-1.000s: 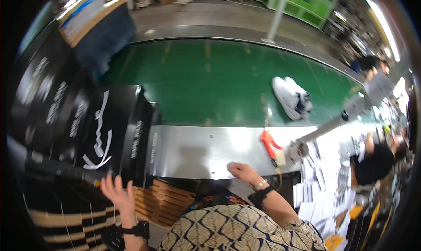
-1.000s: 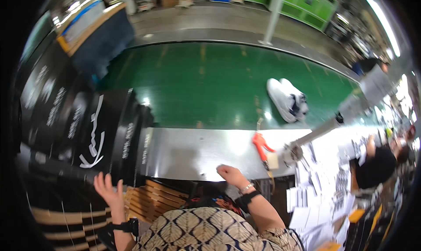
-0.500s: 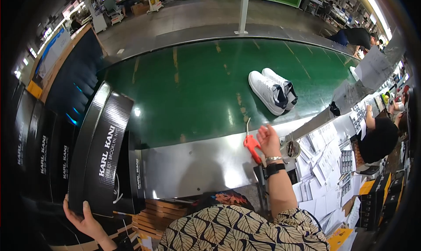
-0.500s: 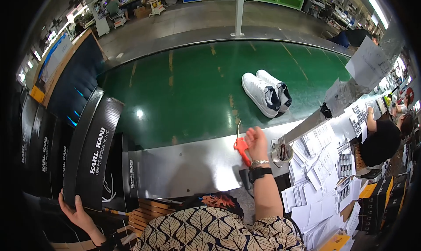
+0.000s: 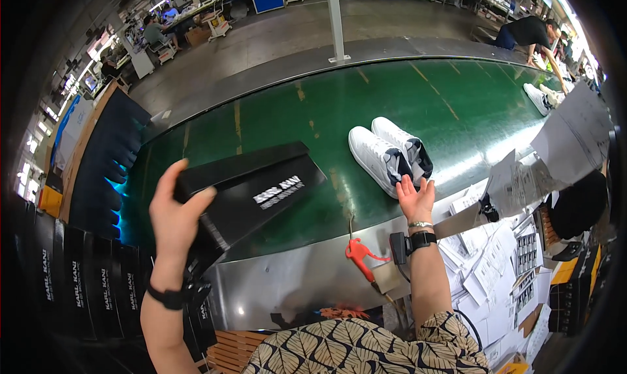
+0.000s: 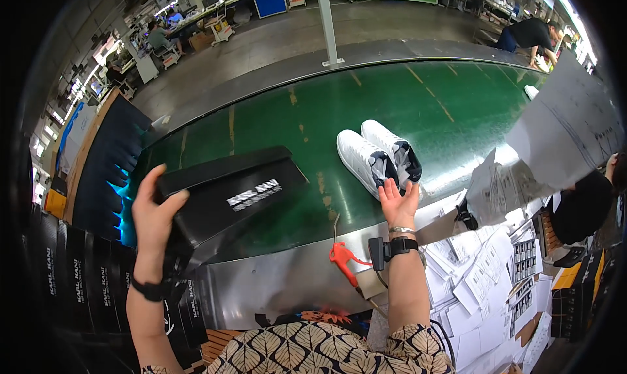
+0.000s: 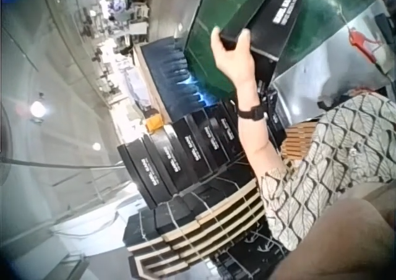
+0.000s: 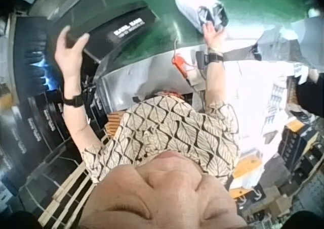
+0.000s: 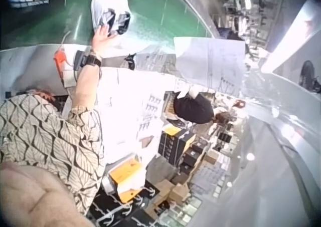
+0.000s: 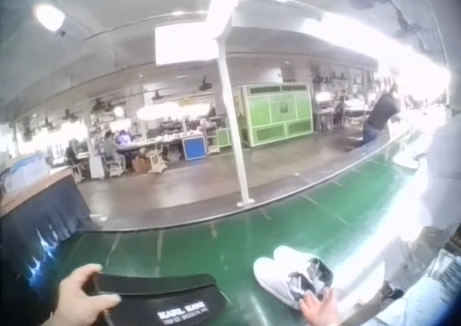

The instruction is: Packing shoes into boxes and organizing the boxes at a manufacturing station.

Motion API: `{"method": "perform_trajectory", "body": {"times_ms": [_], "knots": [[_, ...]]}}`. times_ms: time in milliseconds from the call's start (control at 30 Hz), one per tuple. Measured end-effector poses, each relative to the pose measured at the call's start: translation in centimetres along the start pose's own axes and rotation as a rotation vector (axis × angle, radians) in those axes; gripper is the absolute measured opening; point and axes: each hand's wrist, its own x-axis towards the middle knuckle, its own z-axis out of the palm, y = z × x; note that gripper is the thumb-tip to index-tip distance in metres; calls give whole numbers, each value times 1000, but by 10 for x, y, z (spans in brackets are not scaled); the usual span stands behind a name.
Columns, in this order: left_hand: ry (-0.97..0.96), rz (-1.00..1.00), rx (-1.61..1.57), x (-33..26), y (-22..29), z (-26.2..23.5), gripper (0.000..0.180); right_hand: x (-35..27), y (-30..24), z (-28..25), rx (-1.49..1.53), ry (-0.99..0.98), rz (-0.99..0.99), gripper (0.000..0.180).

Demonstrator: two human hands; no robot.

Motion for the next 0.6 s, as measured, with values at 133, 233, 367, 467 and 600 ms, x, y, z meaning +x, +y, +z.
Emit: {"method": "perform_trajectory", "body": {"times_ms": [133,233,367,467,600], "knots": [[-38,293,110,41,26,75,48,9,0,3,-26,-87,69,62],[-314,276,93,55,39,114,47,9,-1,5,-104,-138,31,64],[-425,376,524,35,39,135,44,-28,2,41,-320,-274,-11,63],[-400,376,530,29,30,127,44,-77,11,77,-582,-662,-127,63],[-368,424,519,14,34,127,45,-123,28,93,-749,-890,-380,71]]}}
